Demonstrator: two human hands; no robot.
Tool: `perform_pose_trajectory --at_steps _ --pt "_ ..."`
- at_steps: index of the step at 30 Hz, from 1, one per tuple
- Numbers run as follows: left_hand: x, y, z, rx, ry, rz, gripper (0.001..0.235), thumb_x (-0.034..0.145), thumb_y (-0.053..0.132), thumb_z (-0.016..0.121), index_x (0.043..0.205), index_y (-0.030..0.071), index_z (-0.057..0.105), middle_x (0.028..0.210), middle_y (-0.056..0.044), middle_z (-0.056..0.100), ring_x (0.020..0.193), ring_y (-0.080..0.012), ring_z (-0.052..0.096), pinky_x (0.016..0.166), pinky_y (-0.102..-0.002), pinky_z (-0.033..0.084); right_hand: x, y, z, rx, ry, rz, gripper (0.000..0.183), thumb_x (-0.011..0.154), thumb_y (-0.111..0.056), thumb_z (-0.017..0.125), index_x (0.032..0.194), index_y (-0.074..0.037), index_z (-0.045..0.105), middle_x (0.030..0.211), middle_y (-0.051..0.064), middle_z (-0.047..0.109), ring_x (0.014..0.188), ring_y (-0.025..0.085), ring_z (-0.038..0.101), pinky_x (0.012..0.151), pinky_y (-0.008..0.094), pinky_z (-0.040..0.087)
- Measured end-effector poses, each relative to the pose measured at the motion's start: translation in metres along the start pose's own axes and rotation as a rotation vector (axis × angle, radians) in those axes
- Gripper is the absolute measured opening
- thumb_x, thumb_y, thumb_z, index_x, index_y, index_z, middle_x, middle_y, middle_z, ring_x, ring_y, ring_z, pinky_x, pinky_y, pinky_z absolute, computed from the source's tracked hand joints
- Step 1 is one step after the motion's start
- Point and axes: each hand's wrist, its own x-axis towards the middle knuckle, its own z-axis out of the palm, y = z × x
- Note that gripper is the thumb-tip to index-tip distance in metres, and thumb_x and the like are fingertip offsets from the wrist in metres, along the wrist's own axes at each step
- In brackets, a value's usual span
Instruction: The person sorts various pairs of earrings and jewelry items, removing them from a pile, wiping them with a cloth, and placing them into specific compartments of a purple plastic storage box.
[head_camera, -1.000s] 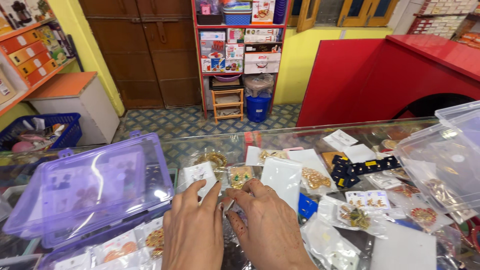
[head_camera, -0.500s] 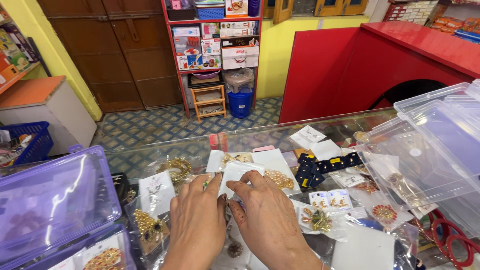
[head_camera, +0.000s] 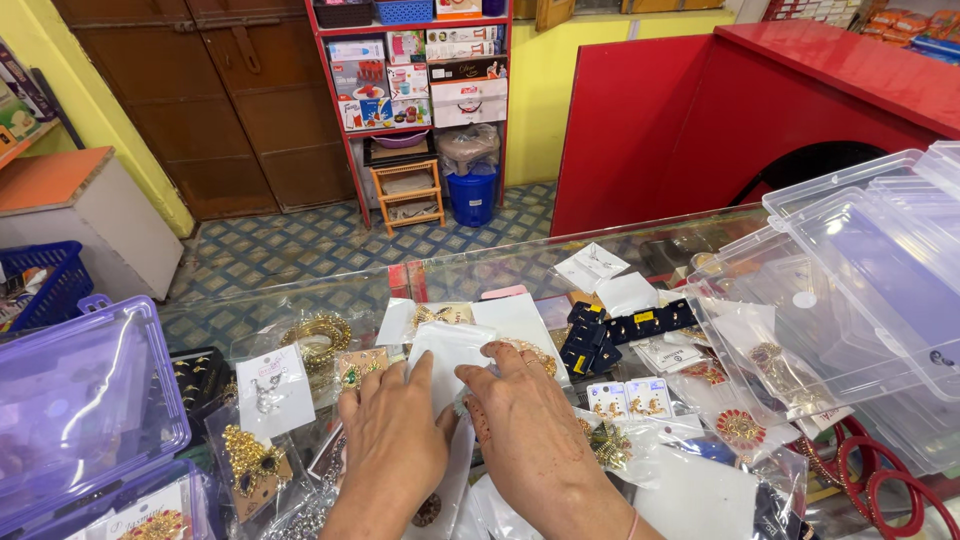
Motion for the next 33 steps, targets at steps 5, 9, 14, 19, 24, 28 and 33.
perform_pose_trajectory --at_steps 5,9,14,19,24,28,33 --pt "0.003 -0.001 0.004 -0.07 0.045 -0.002 0.078 0.078 0.026 0.082 0.149 0.014 0.05 0.144 -0.01 0.055 0.134 -0.0299 0.043 0.11 -0.047 0.028 -0.005 0.005 0.003 0.01 0.006 0.0 0.036 0.086 -0.003 0.064 0.122 -0.002 0.07 0.142 0.028 0.053 0.118 0.045 0.058 0.1 0.048 0.045" --pt "0.004 0.001 0.004 -0.071 0.034 -0.011 0.08 0.076 0.027 0.085 0.148 0.016 0.051 0.148 -0.012 0.051 0.135 -0.0311 0.039 0.109 -0.047 0.026 -0.009 0.011 0.007 0.011 -0.041 0.052 0.042 0.086 -0.004 0.064 0.128 -0.005 0.069 0.144 0.028 0.051 0.12 0.044 0.057 0.1 0.047 0.045" --pt "-0.001 0.007 0.003 -0.14 -0.052 -0.017 0.079 0.076 0.023 0.084 0.148 0.019 0.052 0.148 -0.005 0.052 0.138 -0.0261 0.039 0.113 -0.043 0.026 -0.013 0.02 0.014 -0.001 -0.048 0.093 0.039 0.09 -0.007 0.064 0.129 -0.005 0.069 0.139 0.029 0.051 0.124 0.043 0.056 0.102 0.048 0.045" --pt "-0.004 0.012 0.005 -0.214 -0.082 0.069 0.073 0.075 0.017 0.083 0.143 0.018 0.056 0.145 -0.001 0.057 0.136 -0.0222 0.041 0.115 -0.044 0.021 -0.012 0.024 0.012 -0.067 -0.073 0.07 0.048 0.085 -0.001 0.062 0.133 -0.005 0.066 0.15 0.026 0.047 0.13 0.043 0.049 0.101 0.049 0.044" --pt "0.008 0.013 -0.004 -0.145 -0.144 0.023 0.055 0.086 0.014 0.073 0.139 0.025 0.065 0.125 -0.009 0.068 0.131 -0.0205 0.052 0.116 -0.042 0.026 -0.01 0.02 0.005 -0.164 -0.146 0.044 0.068 0.075 0.01 0.058 0.141 -0.007 0.06 0.157 0.021 0.042 0.14 0.042 0.04 0.101 0.051 0.039" --pt "0.029 0.002 -0.006 -0.021 0.051 0.062 0.045 0.088 0.005 0.063 0.13 0.019 0.069 0.124 -0.008 0.072 0.125 -0.0233 0.059 0.113 -0.042 0.032 -0.001 0.015 0.003 -0.237 -0.179 0.007 0.076 0.07 0.01 0.062 0.143 -0.009 0.057 0.156 0.021 0.042 0.137 0.044 0.04 0.102 0.051 0.037" --pt "0.073 -0.02 0.014 0.122 0.252 0.248 0.06 0.077 0.0 0.066 0.137 0.004 0.06 0.14 -0.016 0.06 0.133 -0.0262 0.053 0.112 -0.047 0.029 0.019 0.008 0.005 -0.254 -0.212 0.033 0.073 0.071 0.008 0.064 0.141 -0.008 0.054 0.153 0.017 0.042 0.13 0.037 0.047 0.101 0.049 0.041"
